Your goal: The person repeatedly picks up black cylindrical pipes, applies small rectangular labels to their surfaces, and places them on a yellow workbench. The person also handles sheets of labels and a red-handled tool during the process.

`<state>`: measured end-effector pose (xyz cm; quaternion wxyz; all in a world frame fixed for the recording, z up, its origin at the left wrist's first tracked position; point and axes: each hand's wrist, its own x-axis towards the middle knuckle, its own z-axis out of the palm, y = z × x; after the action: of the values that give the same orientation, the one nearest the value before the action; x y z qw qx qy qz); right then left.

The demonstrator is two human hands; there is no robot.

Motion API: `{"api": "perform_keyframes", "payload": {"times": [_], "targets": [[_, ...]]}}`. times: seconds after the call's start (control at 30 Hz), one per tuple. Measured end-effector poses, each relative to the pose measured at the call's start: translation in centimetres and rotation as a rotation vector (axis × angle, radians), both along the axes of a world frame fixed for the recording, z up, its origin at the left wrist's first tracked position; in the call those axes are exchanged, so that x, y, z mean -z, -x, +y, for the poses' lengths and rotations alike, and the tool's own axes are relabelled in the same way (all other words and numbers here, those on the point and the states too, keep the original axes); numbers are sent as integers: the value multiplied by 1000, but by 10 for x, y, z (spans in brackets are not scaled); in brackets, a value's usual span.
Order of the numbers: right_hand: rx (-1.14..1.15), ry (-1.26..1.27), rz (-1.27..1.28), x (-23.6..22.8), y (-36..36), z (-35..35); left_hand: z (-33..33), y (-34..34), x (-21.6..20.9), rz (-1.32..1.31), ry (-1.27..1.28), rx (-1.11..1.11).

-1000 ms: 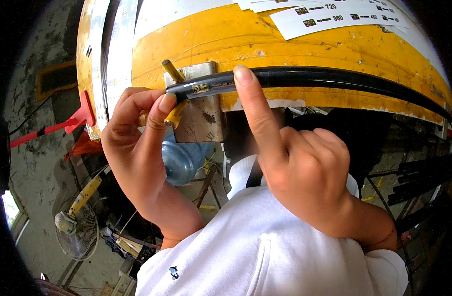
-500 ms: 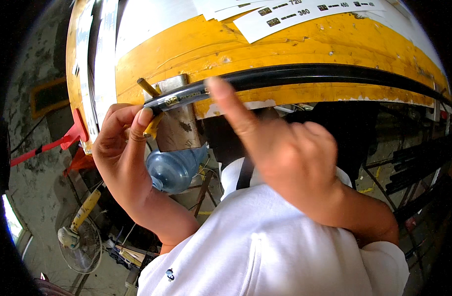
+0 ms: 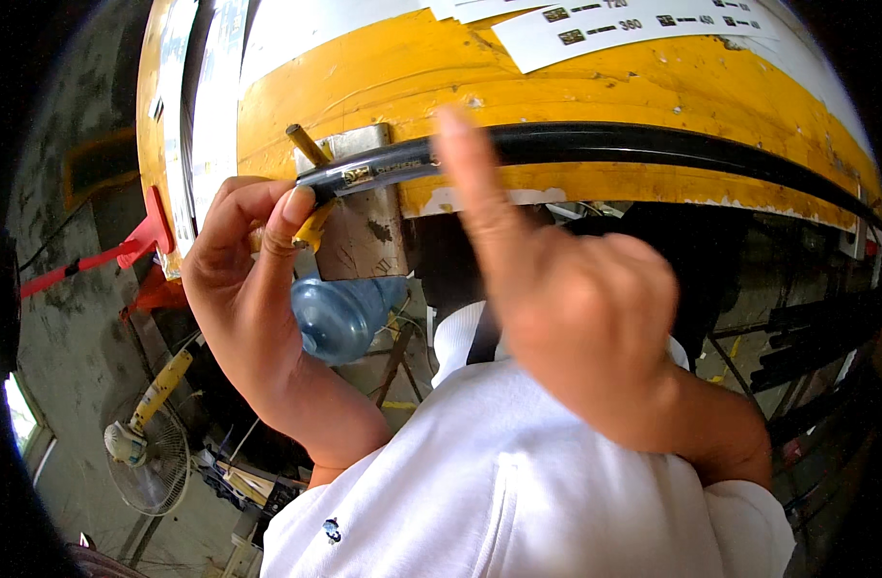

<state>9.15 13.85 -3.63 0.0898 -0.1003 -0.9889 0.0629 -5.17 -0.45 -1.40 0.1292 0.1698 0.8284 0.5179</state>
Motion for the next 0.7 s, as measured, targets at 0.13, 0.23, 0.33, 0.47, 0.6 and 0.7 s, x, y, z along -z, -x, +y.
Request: {"api": "perform_keyframes", "payload": {"times": [0.13,0.23,0.33,0.47,0.6,0.7], "targets": [[-12,29,0,3,-7,5,-1,1,4,42,-42,32],[-80,1,53,10,14,-18,-4,5,3,95,21,117],[-155,27,77,16,26,-30,-4,5,3,106,32,119],[-95,-43,59,8,12,-13,-8,6,4,101,61,119],[21,96,39,9,-23,15,-9,7,3,129,57,128],[185,191,154,0,-33,32,-11,7,3,148,60,126]]}}
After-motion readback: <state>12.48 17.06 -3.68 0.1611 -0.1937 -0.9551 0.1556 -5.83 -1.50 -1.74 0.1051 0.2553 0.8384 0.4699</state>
